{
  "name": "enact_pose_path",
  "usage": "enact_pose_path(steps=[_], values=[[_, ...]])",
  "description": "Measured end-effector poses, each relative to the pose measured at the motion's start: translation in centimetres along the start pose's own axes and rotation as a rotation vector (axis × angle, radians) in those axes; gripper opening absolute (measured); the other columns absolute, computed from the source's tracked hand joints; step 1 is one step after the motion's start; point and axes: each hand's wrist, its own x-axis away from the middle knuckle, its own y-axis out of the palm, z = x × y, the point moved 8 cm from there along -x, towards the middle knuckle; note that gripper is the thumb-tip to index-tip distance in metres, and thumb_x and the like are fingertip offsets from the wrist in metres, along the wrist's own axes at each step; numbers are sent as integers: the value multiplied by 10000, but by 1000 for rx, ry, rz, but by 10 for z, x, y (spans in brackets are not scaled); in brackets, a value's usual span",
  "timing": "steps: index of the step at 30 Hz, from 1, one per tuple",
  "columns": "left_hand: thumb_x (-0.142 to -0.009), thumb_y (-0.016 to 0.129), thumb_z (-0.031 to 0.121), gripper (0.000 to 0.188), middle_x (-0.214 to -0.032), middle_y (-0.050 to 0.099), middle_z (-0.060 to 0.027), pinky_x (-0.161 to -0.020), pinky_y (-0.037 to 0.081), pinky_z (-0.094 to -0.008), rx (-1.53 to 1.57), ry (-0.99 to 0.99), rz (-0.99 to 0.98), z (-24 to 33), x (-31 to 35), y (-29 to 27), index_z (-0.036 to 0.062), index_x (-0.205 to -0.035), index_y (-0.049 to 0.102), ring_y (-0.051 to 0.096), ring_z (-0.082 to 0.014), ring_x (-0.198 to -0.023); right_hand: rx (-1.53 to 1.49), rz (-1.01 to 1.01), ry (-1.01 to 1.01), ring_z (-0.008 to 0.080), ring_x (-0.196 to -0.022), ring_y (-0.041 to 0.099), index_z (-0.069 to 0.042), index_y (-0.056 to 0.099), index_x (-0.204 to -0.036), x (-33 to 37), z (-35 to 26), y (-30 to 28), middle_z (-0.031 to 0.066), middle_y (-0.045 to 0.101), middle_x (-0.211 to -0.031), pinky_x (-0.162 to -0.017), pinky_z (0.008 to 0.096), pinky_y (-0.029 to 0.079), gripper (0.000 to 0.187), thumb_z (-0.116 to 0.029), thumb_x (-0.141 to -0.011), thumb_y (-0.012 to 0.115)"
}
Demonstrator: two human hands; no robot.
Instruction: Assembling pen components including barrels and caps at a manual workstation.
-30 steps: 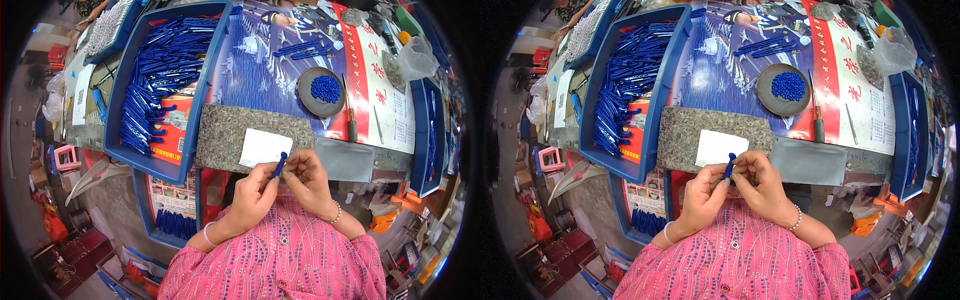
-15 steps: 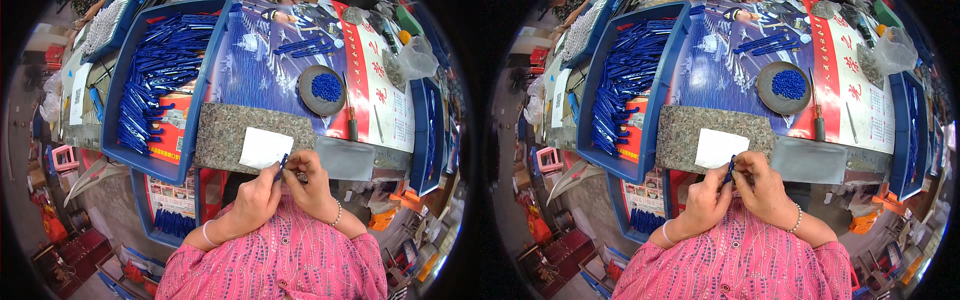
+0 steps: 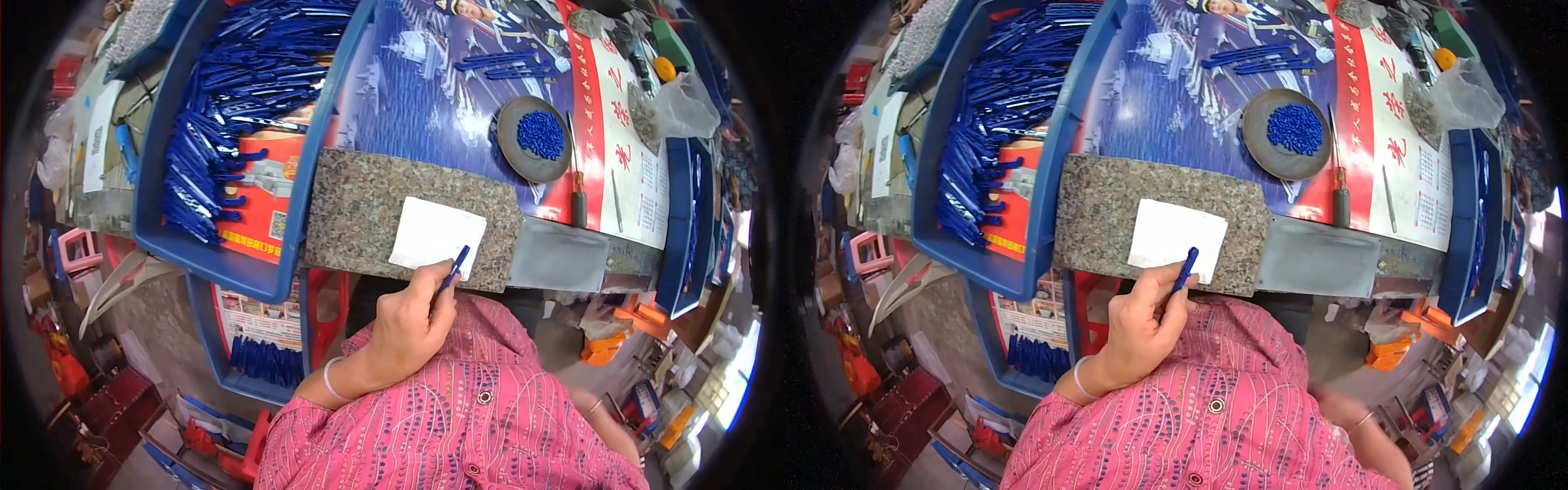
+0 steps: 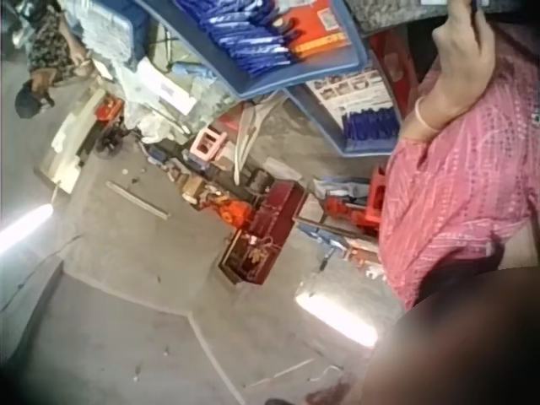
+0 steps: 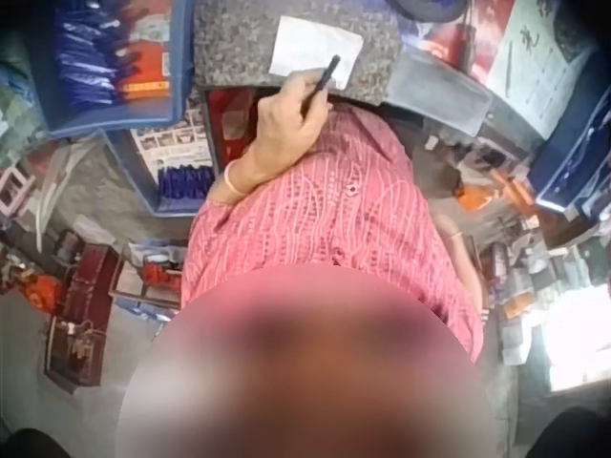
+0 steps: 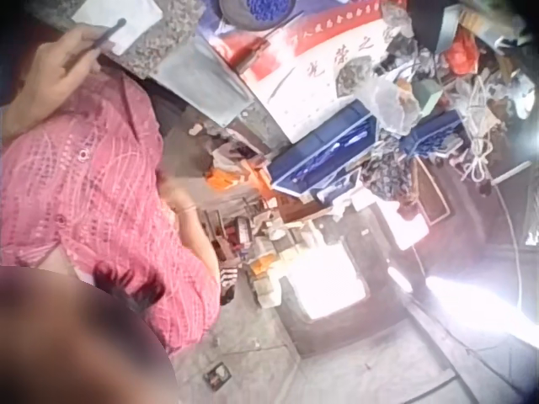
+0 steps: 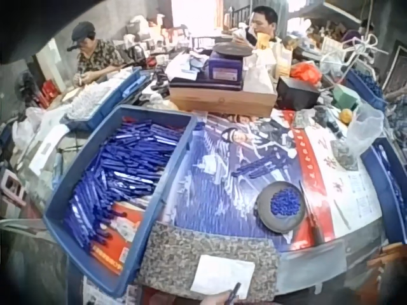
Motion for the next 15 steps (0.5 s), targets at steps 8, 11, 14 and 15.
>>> enact_pose_path(steps=[8, 11, 14, 15], values=[[-783, 589, -17, 267, -692, 596, -188, -478, 465, -373, -133, 166, 31, 9, -3, 8, -42, -1037, 509, 609, -314, -560, 455, 287, -301, 220, -692, 632, -11, 595, -1026, 23, 96, 78, 103, 656, -925, -586, 323, 509, 304, -235, -825, 552], [-786, 588, -6, 259, -690, 595, -186, -477, 465, -373, -161, 153, 8, 10, -2, 7, -39, -1031, 509, 609, -314, -563, 528, 253, -210, 224, -692, 631, -17, 590, -1036, 17, 90, 76, 105, 654, -927, -593, 325, 509, 307, -243, -831, 550], [-785, 575, -19, 249, -760, 627, -173, -514, 492, -344, -205, 119, -25, 11, 0, 9, -37, -1026, 514, 638, -292, -617, 611, 221, -126, 229, -692, 630, -23, 586, -1046, 8, 79, 62, 107, 653, -929, -600, 328, 508, 311, -250, -836, 548], [-783, 563, -35, 245, -828, 659, -161, -551, 518, -314, -225, 93, -50, 10, 0, 11, -37, -1024, 518, 667, -269, -670, 640, 211, -100, 230, -692, 629, -25, 585, -1049, 4, 75, 56, 107, 652, -930, -602, 329, 508, 312, -252, -838, 547]])
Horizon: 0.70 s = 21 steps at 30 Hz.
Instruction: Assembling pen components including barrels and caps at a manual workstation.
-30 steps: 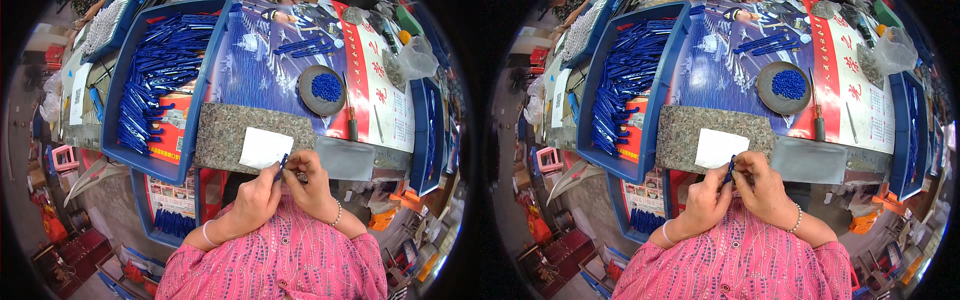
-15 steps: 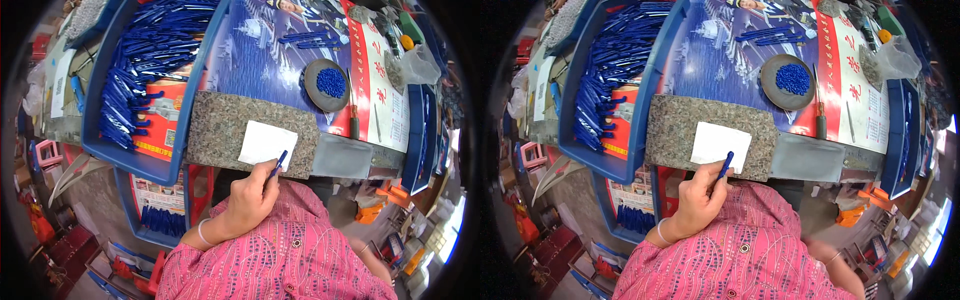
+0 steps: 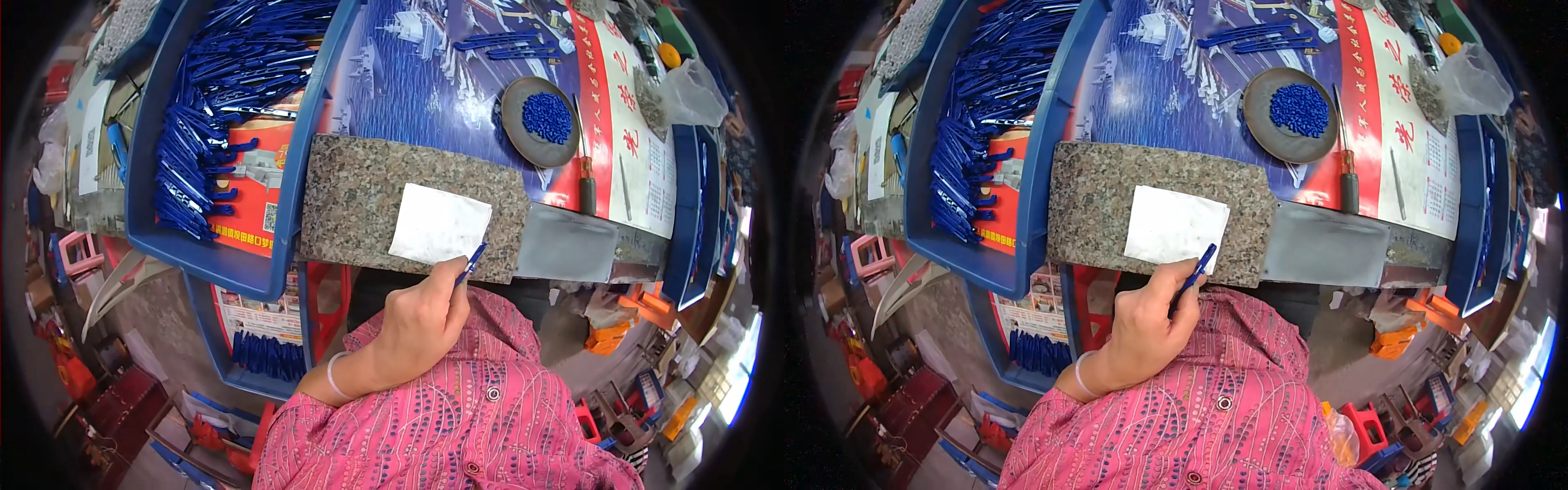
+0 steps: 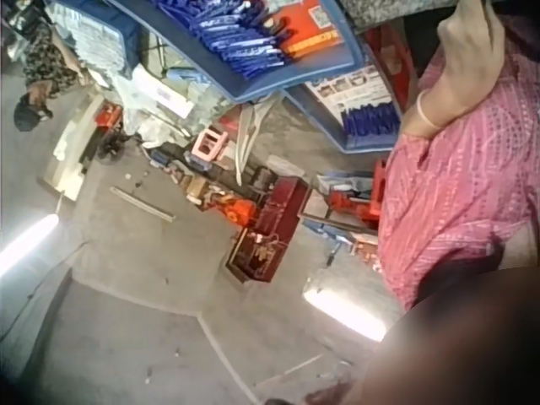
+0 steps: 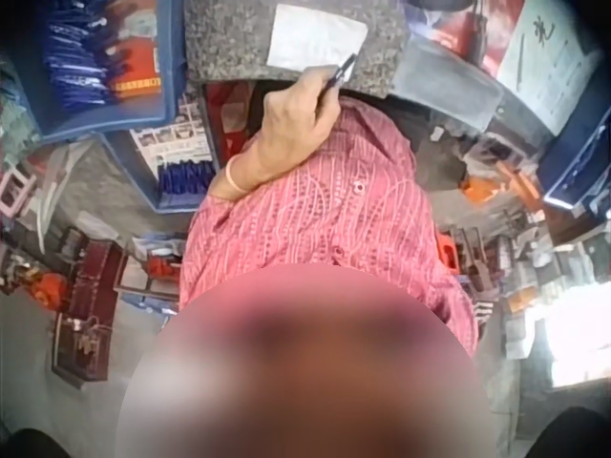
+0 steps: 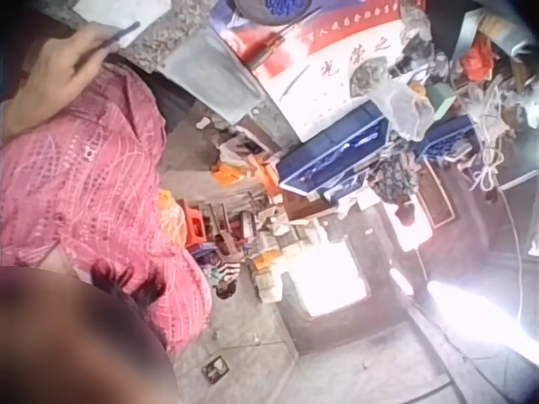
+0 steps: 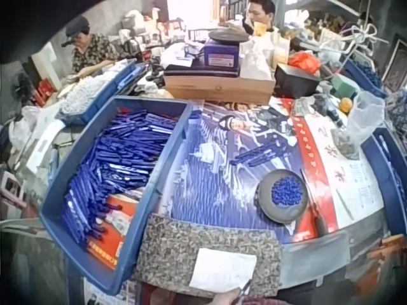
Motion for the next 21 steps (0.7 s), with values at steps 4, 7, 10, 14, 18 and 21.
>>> enact_pose_path(steps=[4, 7, 10, 14, 18, 21], values=[[-782, 564, -34, 240, -819, 658, -157, -548, 516, -318, -25, -8, -3, 4, 3, -1, -34, -1019, 523, 664, -273, -661, 106, -71, 77, 236, -692, 627, -33, 579, -1062, -22, -7, -31, 109, 649, -933, -611, 332, 508, 316, -262, -846, 544], [-783, 563, -32, 238, -813, 658, -156, -546, 515, -320, -45, 11, -3, 6, 3, -2, -32, -1017, 524, 662, -276, -657, 173, -118, 150, 241, -692, 626, -39, 574, -1071, -43, -18, -63, 111, 647, -935, -617, 335, 507, 319, -269, -852, 542], [-786, 563, -29, 231, -822, 663, -156, -561, 520, -312, -49, 2, -46, 10, 0, -1, -32, -1014, 528, 670, -269, -683, 234, -160, 243, 245, -691, 625, -45, 570, -1081, -55, -28, -110, 112, 645, -937, -624, 337, 507, 322, -276, -858, 540], [-792, 571, -2, 216, -768, 634, -173, -532, 494, -347, -28, -17, -43, 23, 2, 3, -23, -1002, 525, 643, -292, -647, -228, 345, 162, 198, -626, 587, -20, 583, -980, -69, -64, -237, 119, 619, -840, -597, 307, 480, 210, -189, -856, 561], [-802, 568, -7, 212, -830, 669, -162, -583, 521, -288, 4, -75, -125, 23, 2, 13, -33, -1010, 538, 681, -232, -737, -1126, 413, -128, 56, -778, 511, 5, 526, -1022, -101, -134, -294, 22, 558, -864, -676, 206, 430, 212, -32, -822, 586], [-804, 569, -3, 206, -821, 669, -160, -579, 518, -281, 30, -63, -166, 35, 1, 14, -33, -1006, 541, 679, -219, -708, -1395, 410, -237, 67, -821, 517, 6, 500, -1087, -132, -151, -289, 26, 556, -944, -700, 200, 433, 285, -31, -821, 596]])
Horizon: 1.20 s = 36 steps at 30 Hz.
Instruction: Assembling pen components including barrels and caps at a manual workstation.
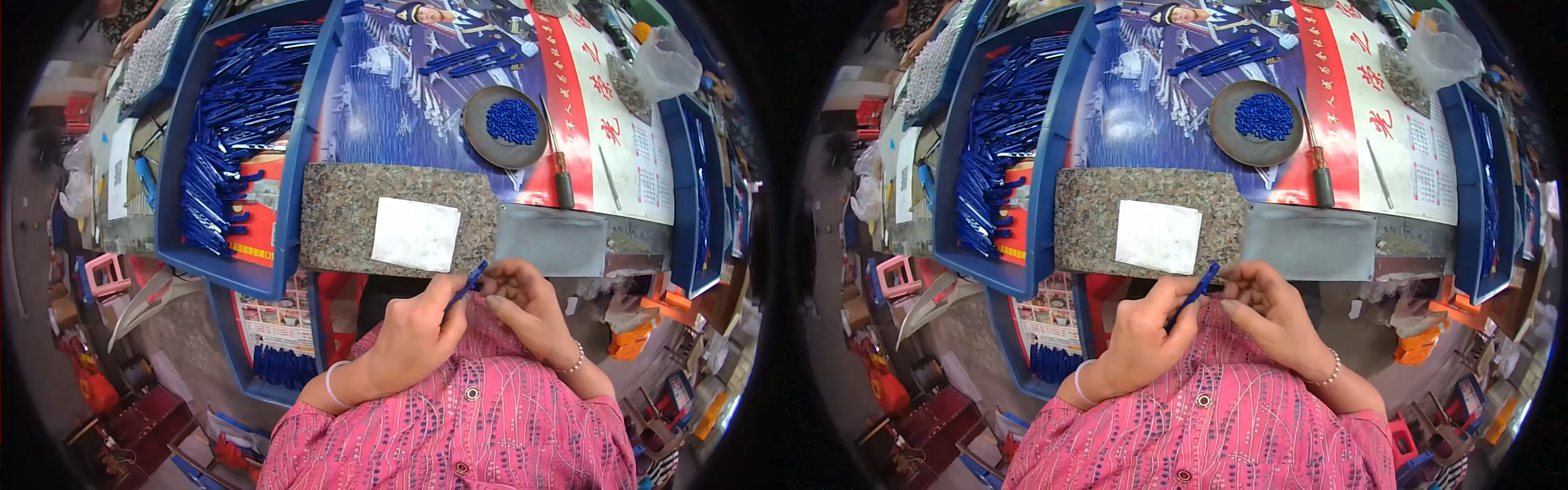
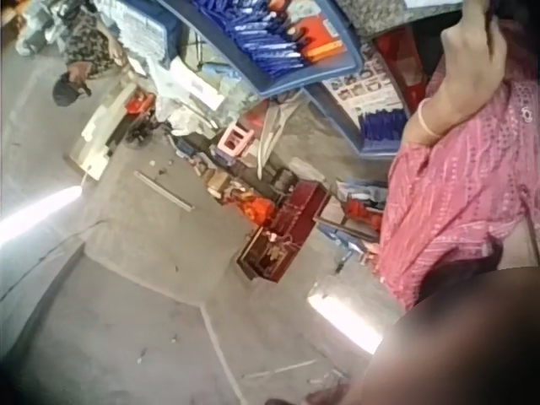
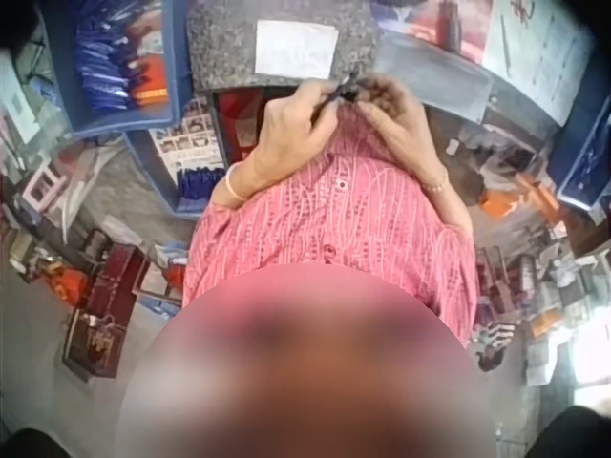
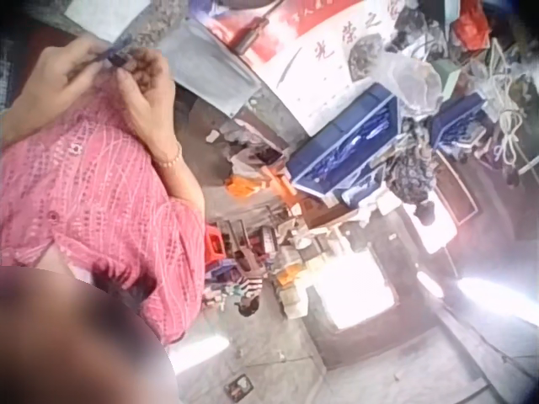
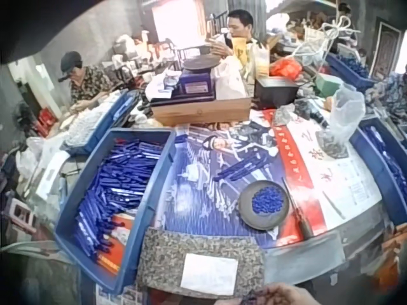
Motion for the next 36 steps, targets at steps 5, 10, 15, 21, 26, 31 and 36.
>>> enact_pose_path(steps=[5, 10, 15, 21, 26, 31, 36], values=[[-797, 575, 5, 208, -785, 661, -142, -542, 500, -288, -45, 53, 35, 3, 2, 1, -24, -1001, 546, 664, -208, -636, -294, -95, -27, 83, -849, 531, 2, 480, -1153, -15, -1, 11, 37, 554, -984, -713, 203, 447, 410, -61, -794, 668], [-781, 576, 13, 229, -742, 626, -150, -494, 478, -318, -27, 60, 19, 9, 2, 3, -6, -1008, 546, 629, -241, -563, -252, -178, -112, 59, -777, 538, 4, 504, -1119, -17, -6, 15, 13, 560, -887, -691, 201, 463, 355, -43, -805, 663], [-775, 576, 9, 233, -715, 603, -162, -488, 477, -343, -65, 104, 13, 16, 0, 6, -7, -1005, 540, 618, -281, -560, -233, -117, -139, 58, -740, 540, 7, 529, -1076, -18, 0, 10, 25, 568, -890, -639, 189, 459, 338, -54, -784, 688], [-786, 564, 30, 203, -677, 581, -179, -476, 471, -404, -154, 158, 30, 20, 3, 10, -24, -974, 508, 608, -319, -582, -457, -103, -30, 66, -611, 535, 18, 532, -1010, -20, 8, 18, 48, 575, -844, -509, 189, 452, 280, -62, -787, 682], [-789, 564, 26, 193, -663, 581, -183, -476, 468, -404, -139, 150, 27, 19, 4, 9, -26, -967, 512, 609, -318, -584, -448, -134, 28, 94, -578, 545, 13, 527, -999, -24, 21, 12, 59, 575, -811, -480, 202, 449, 261, -157, -838, 643], [-782, 568, 14, 199, -650, 579, -183, -500, 474, -413, -81, 150, 55, 15, 3, 3, -27, -970, 515, 606, -333, -582, -463, -64, -42, 94, -570, 542, 7, 541, -982, -28, 7, 2, 54, 570, -793, -466, 199, 439, 300, -234, -839, 648], [-829, 550, 33, 209, -718, 628, -132, -504, 474, -282, 90, -22, 6, -4, 4, -1, -38, -1024, 537, 609, -174, -558, -329, -71, -44, 74, -592, 540, 3, 545, -973, -35, -7, 10, 42, 562, -787, -485, 187, 441, 233, -172, -847, 635]])
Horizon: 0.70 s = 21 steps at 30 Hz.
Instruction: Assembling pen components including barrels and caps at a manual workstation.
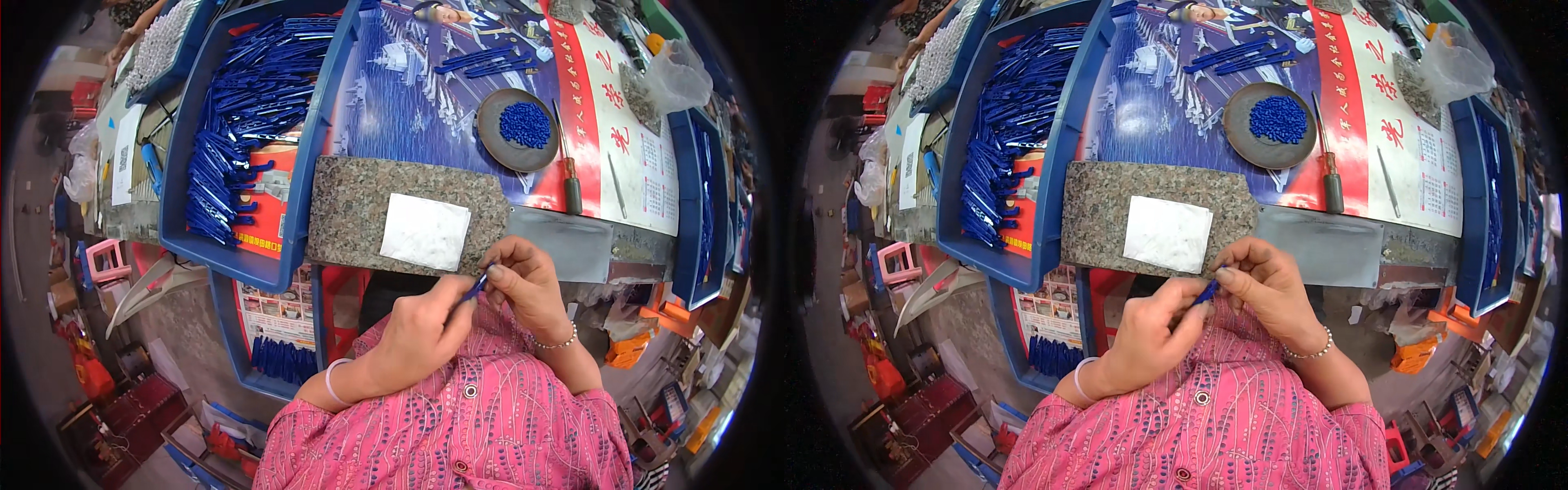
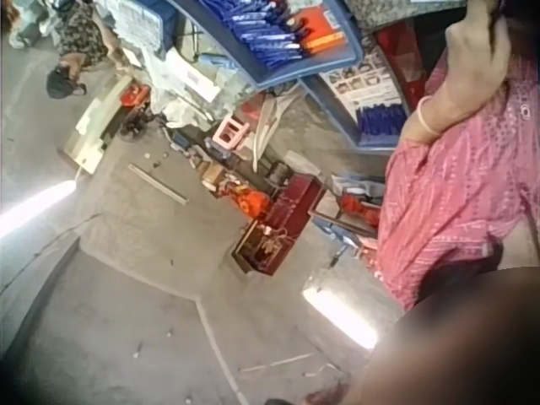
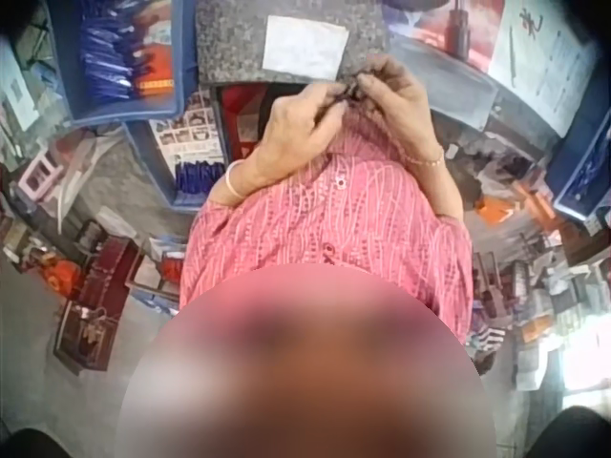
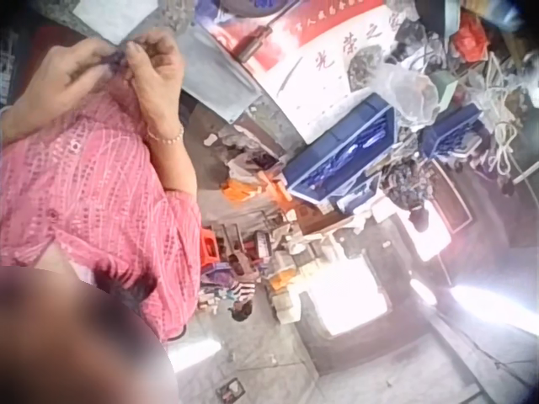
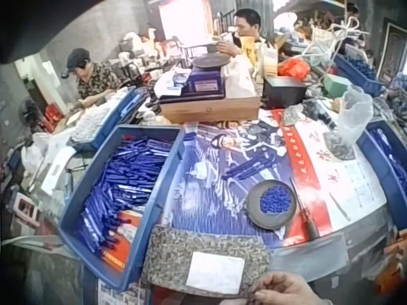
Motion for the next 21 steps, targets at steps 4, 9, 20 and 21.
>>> enact_pose_path(steps=[4, 9, 20, 21], values=[[-918, 458, 103, 264, -746, 649, -73, -489, 427, -188, 461, -312, -197, -32, 5, 3, -48, -1122, 535, 506, -36, -511, 154, -99, -12, 50, -630, 527, -10, 566, -981, -9, -8, 16, 20, 576, -804, -536, 190, 424, 140, -112, -885, 565], [-937, 443, 143, 254, -650, 568, -14, -479, 351, -159, 809, -501, -77, -60, 20, -9, -17, -1057, 599, 450, -43, -494, 657, -45, -290, 168, -672, 580, -12, 577, -935, -26, -26, 32, 75, 602, -801, -593, 296, 459, 110, -79, -848, 578], [-925, 470, 101, 180, -724, 608, -50, -477, 404, -179, 837, -466, 46, -85, 21, -1, -28, -970, 587, 511, -63, -515, 1212, -241, -572, 277, -685, 538, -17, 594, -886, -21, -35, 60, 113, 580, -757, -615, 350, 434, 137, 8, -752, 598], [-922, 475, 98, 175, -739, 620, -59, -469, 403, -180, 837, -462, 56, -87, 21, 0, -29, -967, 587, 512, -63, -509, 1214, -245, -570, 277, -685, 538, -17, 594, -886, -22, -34, 60, 113, 580, -757, -615, 350, 434, 137, 8, -752, 598]])
